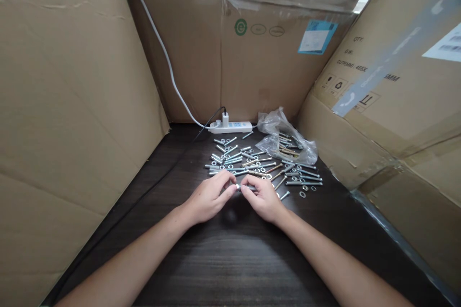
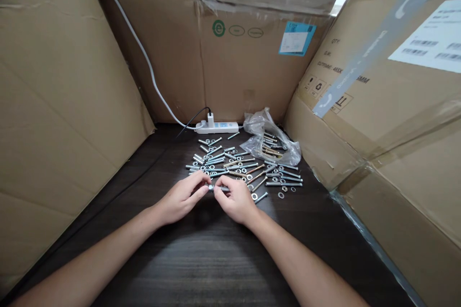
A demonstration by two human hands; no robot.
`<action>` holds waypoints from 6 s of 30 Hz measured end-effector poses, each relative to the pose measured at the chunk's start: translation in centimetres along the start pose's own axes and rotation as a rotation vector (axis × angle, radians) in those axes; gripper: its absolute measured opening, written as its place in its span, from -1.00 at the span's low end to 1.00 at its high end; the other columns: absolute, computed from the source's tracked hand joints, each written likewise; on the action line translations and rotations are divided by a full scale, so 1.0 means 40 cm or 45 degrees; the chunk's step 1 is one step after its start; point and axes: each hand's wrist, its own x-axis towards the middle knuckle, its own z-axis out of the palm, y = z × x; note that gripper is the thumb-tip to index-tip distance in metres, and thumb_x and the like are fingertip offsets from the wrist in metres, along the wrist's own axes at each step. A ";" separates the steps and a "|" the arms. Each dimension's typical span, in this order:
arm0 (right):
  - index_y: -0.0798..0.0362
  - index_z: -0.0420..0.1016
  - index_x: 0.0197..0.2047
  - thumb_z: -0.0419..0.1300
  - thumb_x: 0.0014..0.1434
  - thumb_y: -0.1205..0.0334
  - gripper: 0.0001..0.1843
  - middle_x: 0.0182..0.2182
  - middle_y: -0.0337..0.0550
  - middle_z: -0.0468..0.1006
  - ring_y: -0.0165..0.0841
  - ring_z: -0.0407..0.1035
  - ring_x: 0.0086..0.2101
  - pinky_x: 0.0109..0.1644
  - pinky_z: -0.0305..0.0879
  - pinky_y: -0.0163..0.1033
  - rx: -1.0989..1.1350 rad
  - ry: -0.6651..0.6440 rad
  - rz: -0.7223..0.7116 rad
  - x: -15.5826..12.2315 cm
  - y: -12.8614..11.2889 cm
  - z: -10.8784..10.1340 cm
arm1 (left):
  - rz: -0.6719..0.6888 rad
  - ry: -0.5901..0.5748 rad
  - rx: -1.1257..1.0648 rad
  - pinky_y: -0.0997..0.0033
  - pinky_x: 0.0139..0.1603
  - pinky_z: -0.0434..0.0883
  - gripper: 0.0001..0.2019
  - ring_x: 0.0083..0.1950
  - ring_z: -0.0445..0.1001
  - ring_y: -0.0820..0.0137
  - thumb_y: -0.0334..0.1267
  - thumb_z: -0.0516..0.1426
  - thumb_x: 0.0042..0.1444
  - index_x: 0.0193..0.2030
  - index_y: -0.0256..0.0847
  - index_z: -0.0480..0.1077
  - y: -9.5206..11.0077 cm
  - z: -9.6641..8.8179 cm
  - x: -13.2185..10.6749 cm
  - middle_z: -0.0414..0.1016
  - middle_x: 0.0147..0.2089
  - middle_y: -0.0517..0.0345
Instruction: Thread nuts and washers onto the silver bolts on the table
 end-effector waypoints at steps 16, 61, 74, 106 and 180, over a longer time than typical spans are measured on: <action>0.08 0.34 -0.43 0.05 0.13 0.29 -0.88 -0.50 -0.29 0.40 -0.46 0.26 -0.48 -0.40 0.16 -0.39 0.002 -0.035 -0.017 0.003 0.003 -0.003 | 0.110 -0.014 0.104 0.46 -0.29 0.28 -0.89 -0.32 0.30 0.44 -0.25 0.01 0.17 -0.20 -0.18 0.28 -0.001 -0.001 0.001 0.34 -0.29 0.18; 0.02 0.50 -0.26 0.03 0.18 0.29 -0.79 -0.29 -0.10 0.52 -0.24 0.29 -0.21 -0.07 0.18 -0.14 -0.851 0.180 -0.087 0.124 0.130 -0.188 | -0.135 0.154 0.244 0.41 -0.25 0.26 -0.91 -0.28 0.30 0.40 -0.38 -0.02 0.10 -0.33 -0.18 0.29 -0.147 -0.052 0.027 0.26 -0.33 0.20; 0.04 0.49 -0.29 0.14 0.13 0.31 -0.89 -0.36 -0.10 0.49 -0.26 0.28 -0.23 -0.09 0.17 -0.20 -0.980 -0.027 -0.112 0.086 0.049 -0.019 | -0.155 0.087 0.392 0.42 -0.25 0.27 -0.90 -0.23 0.35 0.37 -0.34 0.02 0.08 -0.25 -0.14 0.28 -0.128 -0.052 0.017 0.29 -0.26 0.19; 0.01 0.43 -0.27 0.09 0.13 0.29 -0.88 -0.39 -0.16 0.42 -0.31 0.29 -0.31 -0.17 0.19 -0.24 -0.777 0.093 -0.236 0.063 0.030 -0.037 | -0.037 0.188 0.310 0.42 -0.19 0.31 -0.90 -0.26 0.33 0.41 -0.33 0.04 0.10 -0.22 -0.16 0.29 -0.078 -0.049 0.020 0.25 -0.20 0.17; -0.03 0.49 -0.05 0.09 0.17 0.26 -0.70 -0.30 -0.15 0.56 -0.31 0.39 -0.22 -0.03 0.12 -0.22 -0.774 -0.261 -0.089 0.045 0.004 0.015 | 0.013 0.016 0.451 0.29 -0.09 0.30 -0.87 -0.14 0.31 0.31 -0.40 -0.01 0.13 -0.27 -0.16 0.34 -0.084 -0.020 0.011 0.37 -0.22 0.12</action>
